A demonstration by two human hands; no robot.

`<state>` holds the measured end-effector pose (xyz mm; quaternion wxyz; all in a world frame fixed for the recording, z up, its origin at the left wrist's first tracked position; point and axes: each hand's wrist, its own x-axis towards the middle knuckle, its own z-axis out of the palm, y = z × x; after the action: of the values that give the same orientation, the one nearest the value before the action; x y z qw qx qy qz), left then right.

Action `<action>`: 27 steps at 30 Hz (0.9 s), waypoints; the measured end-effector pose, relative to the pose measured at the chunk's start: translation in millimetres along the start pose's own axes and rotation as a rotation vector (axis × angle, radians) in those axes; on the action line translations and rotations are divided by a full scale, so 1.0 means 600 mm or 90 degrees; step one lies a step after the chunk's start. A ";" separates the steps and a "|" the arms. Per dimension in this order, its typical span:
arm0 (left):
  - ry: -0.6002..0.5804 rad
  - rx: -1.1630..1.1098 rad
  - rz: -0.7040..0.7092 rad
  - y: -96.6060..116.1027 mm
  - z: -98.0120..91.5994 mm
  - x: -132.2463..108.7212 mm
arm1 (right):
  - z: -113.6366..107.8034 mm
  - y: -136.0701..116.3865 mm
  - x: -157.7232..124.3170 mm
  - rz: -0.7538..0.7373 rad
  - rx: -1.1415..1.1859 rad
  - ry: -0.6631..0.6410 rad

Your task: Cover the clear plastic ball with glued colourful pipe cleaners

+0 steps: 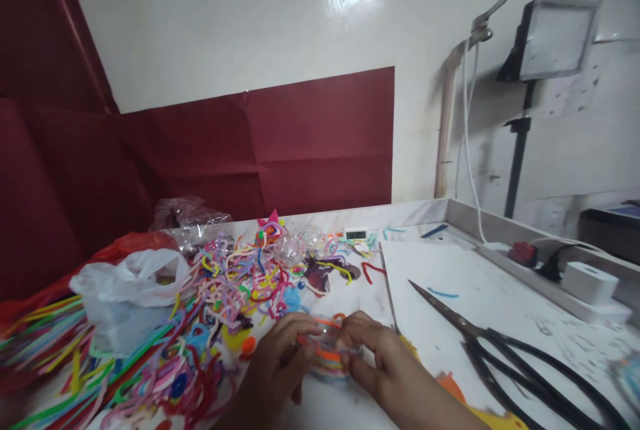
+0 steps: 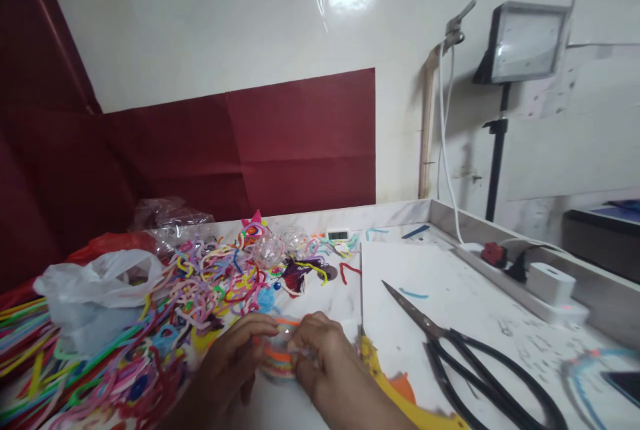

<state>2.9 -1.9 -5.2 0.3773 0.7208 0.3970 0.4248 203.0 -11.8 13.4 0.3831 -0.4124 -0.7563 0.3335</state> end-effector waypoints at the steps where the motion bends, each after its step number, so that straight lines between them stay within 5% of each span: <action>1: 0.005 -0.023 -0.017 0.001 -0.001 0.000 | -0.002 -0.004 0.001 0.011 0.022 -0.008; 17: 0.030 -0.125 -0.118 0.020 -0.006 0.003 | -0.012 -0.007 0.002 0.022 0.124 -0.048; 24: 0.324 -0.188 -0.067 0.015 -0.033 0.019 | -0.020 0.012 0.008 0.112 0.441 -0.032; 27: 0.392 -0.172 -0.047 -0.005 -0.042 0.026 | -0.023 0.015 0.011 0.124 0.513 -0.006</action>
<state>-16.0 18.5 5.8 0.3470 0.4873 0.4583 0.6574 215.8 0.6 15.0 0.4771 -0.2979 -0.5242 0.6394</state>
